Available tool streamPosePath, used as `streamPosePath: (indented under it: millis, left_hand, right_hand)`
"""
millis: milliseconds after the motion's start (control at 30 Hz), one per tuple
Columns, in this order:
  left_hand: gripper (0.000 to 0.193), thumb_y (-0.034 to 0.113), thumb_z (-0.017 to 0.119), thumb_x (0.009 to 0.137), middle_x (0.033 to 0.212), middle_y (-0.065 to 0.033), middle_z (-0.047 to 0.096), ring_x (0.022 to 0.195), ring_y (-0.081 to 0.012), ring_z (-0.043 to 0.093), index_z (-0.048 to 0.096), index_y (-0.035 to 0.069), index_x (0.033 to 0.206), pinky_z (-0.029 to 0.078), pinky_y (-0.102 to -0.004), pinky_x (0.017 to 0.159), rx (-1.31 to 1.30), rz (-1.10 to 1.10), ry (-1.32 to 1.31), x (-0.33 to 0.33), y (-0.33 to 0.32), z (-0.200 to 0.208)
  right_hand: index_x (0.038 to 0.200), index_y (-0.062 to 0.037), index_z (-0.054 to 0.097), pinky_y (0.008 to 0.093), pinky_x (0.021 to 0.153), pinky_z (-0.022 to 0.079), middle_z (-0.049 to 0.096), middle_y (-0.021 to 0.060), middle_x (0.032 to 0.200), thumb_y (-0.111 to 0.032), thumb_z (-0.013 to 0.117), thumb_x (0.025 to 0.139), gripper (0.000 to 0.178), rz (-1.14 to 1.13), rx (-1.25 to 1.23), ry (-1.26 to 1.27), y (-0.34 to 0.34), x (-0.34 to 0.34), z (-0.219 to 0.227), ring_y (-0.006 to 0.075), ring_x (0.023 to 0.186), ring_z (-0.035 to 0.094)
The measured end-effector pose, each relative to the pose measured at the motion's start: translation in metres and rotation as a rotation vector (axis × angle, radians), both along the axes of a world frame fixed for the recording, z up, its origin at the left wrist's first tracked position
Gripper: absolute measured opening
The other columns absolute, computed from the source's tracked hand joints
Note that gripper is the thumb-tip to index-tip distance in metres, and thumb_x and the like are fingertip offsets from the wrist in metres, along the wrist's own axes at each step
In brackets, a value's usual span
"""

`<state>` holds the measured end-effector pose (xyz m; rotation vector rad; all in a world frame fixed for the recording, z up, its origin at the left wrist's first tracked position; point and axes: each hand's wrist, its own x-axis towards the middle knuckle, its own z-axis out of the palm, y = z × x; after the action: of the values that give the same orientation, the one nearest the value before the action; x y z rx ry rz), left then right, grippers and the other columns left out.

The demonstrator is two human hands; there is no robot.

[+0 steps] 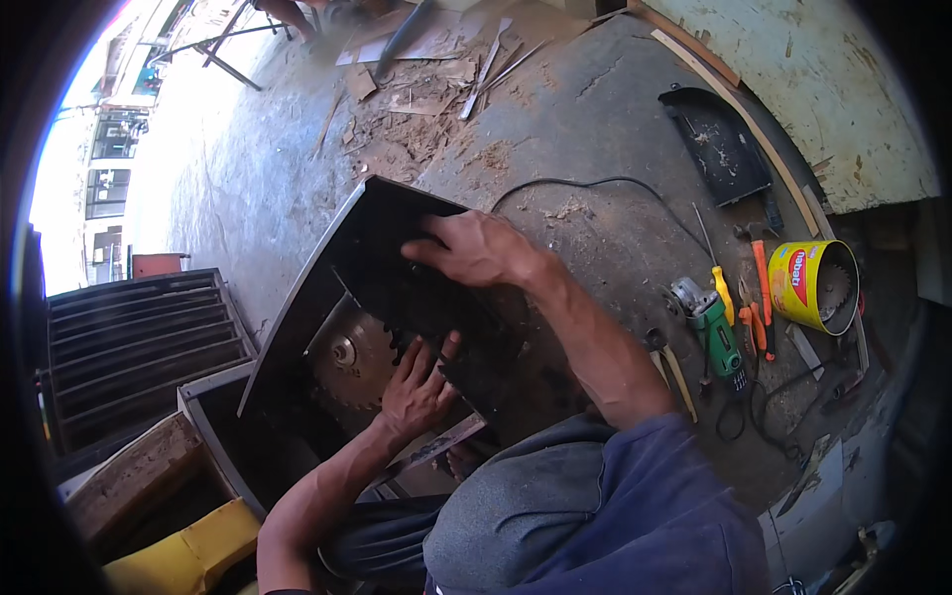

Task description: The person cleans and maintains a portable table saw by hand and with a screwdriver, then hammers the saw's top plate before handling a container of small metal parts.

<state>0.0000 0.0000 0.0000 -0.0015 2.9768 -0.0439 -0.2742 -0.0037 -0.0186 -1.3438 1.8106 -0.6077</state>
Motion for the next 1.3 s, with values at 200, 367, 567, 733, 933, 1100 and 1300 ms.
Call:
streamPosePath:
  millis: [200,367,567,733,933,1100,1300]
  left_hand:
    - [0.025,0.028,0.057,0.089,0.161,-0.0178,0.038,0.131,-0.0408,0.052,0.066,0.017,0.110,0.034,-0.0529,0.120,0.009,0.020,0.048,0.007,-0.005,-0.003]
    - [0.023,0.027,0.058,0.089,0.160,-0.0178,0.039,0.131,-0.0396,0.053,0.063,0.017,0.109,0.035,-0.0527,0.119,0.039,0.025,0.085,-0.001,0.000,-0.001]
    - [0.020,0.026,0.058,0.088,0.159,-0.0172,0.041,0.130,-0.0383,0.054,0.060,0.016,0.105,0.037,-0.0511,0.118,-0.004,-0.001,0.053,-0.003,-0.001,0.003]
    - [0.020,0.025,0.058,0.088,0.159,-0.0172,0.042,0.130,-0.0379,0.054,0.060,0.016,0.105,0.037,-0.0510,0.118,0.022,0.011,0.080,0.000,-0.002,0.002]
    - [0.019,0.025,0.057,0.088,0.159,-0.0177,0.041,0.130,-0.0381,0.054,0.061,0.016,0.104,0.036,-0.0512,0.119,0.024,0.006,0.067,0.000,0.000,-0.002]
    - [0.020,0.025,0.057,0.088,0.159,-0.0178,0.041,0.130,-0.0385,0.054,0.061,0.016,0.105,0.035,-0.0512,0.119,0.013,0.027,0.055,-0.001,-0.001,0.000]
    - [0.031,0.027,0.060,0.086,0.161,-0.0127,0.040,0.134,-0.0396,0.051,0.071,0.016,0.112,0.036,-0.0514,0.118,0.048,0.036,0.040,0.000,0.000,0.001]
  right_hand:
    - [0.114,-0.0049,0.071,0.0521,0.094,0.053,0.070,0.0277,0.107,-0.054,0.048,0.102,0.056,0.093,0.142,0.020,-0.022,0.022,0.009,0.0470,0.105,0.067]
    - [0.114,-0.0046,0.071,0.0539,0.092,0.054,0.071,0.0289,0.102,-0.052,0.050,0.102,0.054,0.075,-0.240,-0.198,-0.004,0.013,-0.004,0.0504,0.103,0.066]
    - [0.112,-0.0029,0.071,0.0541,0.089,0.053,0.070,0.0307,0.099,-0.053,0.049,0.102,0.055,0.055,-0.271,-0.257,0.000,0.008,0.003,0.0504,0.102,0.066]
    - [0.113,-0.0030,0.073,0.0553,0.089,0.054,0.070,0.0316,0.099,-0.058,0.047,0.101,0.062,0.032,-0.032,-0.085,-0.003,0.009,0.008,0.0499,0.102,0.066]
    - [0.112,-0.0020,0.073,0.0543,0.090,0.054,0.070,0.0308,0.099,-0.061,0.049,0.100,0.065,0.057,-0.099,-0.044,-0.012,0.011,0.000,0.0489,0.102,0.067]
    - [0.112,-0.0015,0.071,0.0516,0.084,0.054,0.069,0.0308,0.099,-0.054,0.056,0.099,0.056,0.095,-0.435,-0.315,-0.007,0.005,-0.008,0.0486,0.098,0.067]
    - [0.116,-0.0025,0.068,0.0580,0.088,0.054,0.069,0.0323,0.096,-0.050,0.051,0.102,0.052,0.074,-0.251,-0.049,-0.011,0.020,-0.001,0.0496,0.099,0.067]
